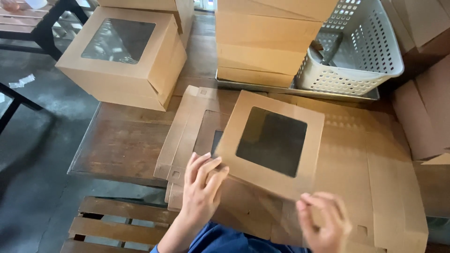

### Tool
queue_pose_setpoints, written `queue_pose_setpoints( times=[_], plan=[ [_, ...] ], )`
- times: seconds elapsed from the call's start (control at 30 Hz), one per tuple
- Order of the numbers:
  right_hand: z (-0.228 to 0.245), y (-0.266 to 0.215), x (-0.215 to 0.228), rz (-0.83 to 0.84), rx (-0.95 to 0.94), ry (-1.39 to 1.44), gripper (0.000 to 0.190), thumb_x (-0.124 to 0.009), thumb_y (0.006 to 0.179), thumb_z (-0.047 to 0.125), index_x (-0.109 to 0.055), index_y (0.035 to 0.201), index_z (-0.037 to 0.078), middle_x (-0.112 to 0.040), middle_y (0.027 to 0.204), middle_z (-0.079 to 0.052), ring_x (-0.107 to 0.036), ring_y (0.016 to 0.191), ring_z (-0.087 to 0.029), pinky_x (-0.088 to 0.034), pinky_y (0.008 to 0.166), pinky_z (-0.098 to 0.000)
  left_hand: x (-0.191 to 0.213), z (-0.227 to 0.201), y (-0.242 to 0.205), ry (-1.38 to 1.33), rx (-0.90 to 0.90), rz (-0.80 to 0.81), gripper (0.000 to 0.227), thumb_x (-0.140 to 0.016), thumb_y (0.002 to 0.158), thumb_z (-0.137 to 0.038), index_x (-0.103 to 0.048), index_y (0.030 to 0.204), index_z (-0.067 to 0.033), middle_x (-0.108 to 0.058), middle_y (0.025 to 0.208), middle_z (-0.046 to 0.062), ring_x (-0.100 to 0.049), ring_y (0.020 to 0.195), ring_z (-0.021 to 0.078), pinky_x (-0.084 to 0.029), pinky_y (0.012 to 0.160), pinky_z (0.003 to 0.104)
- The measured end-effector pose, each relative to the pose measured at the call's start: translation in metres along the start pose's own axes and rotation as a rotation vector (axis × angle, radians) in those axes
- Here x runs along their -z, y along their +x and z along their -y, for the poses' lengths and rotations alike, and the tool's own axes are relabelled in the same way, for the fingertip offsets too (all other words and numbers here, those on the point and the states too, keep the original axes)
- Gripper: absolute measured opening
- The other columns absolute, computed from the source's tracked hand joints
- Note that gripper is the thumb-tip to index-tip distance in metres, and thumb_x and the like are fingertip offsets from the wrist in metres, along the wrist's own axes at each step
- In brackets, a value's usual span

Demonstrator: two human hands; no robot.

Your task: Assembling cardboard boxes with clear windows by folding flaps and tucking them into place.

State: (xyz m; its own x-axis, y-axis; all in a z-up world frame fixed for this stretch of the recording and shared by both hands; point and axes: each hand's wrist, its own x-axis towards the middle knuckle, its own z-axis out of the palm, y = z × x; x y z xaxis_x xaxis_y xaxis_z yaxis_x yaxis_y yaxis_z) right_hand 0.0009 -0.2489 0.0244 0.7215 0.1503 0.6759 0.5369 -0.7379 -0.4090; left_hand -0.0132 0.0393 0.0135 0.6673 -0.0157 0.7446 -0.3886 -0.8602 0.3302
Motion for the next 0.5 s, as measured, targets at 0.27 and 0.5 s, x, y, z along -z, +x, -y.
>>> queue_pose_setpoints(
  times=[0.27, 0.5],
  plan=[
    [0.061, 0.003, -0.001, 0.196, -0.007, 0.288, 0.016, -0.068, 0.089, 0.016, -0.080, 0.100, 0.014, -0.071, 0.089, 0.003, -0.068, 0.067, -0.006, -0.056, 0.063, -0.0161, -0.005, -0.034, -0.002, -0.187, -0.231, 0.108, 0.025, -0.055, 0.101, -0.009, -0.073, 0.119, -0.0096, -0.059, 0.113, 0.012, -0.057, 0.114, 0.0311, -0.042, 0.110, 0.067],
    [0.043, -0.001, -0.016, 0.148, 0.252, 0.061, 0.021, -0.065, 0.090, 0.023, -0.080, 0.102, 0.033, -0.061, 0.092, 0.009, -0.055, 0.077, -0.015, -0.054, 0.075, -0.0263, -0.013, -0.044, -0.015, -0.356, -0.183, 0.058, 0.036, -0.073, 0.097, -0.040, -0.067, 0.117, -0.0107, -0.060, 0.114, 0.014, -0.061, 0.117, 0.0332, -0.044, 0.111, 0.070]
  ],
)
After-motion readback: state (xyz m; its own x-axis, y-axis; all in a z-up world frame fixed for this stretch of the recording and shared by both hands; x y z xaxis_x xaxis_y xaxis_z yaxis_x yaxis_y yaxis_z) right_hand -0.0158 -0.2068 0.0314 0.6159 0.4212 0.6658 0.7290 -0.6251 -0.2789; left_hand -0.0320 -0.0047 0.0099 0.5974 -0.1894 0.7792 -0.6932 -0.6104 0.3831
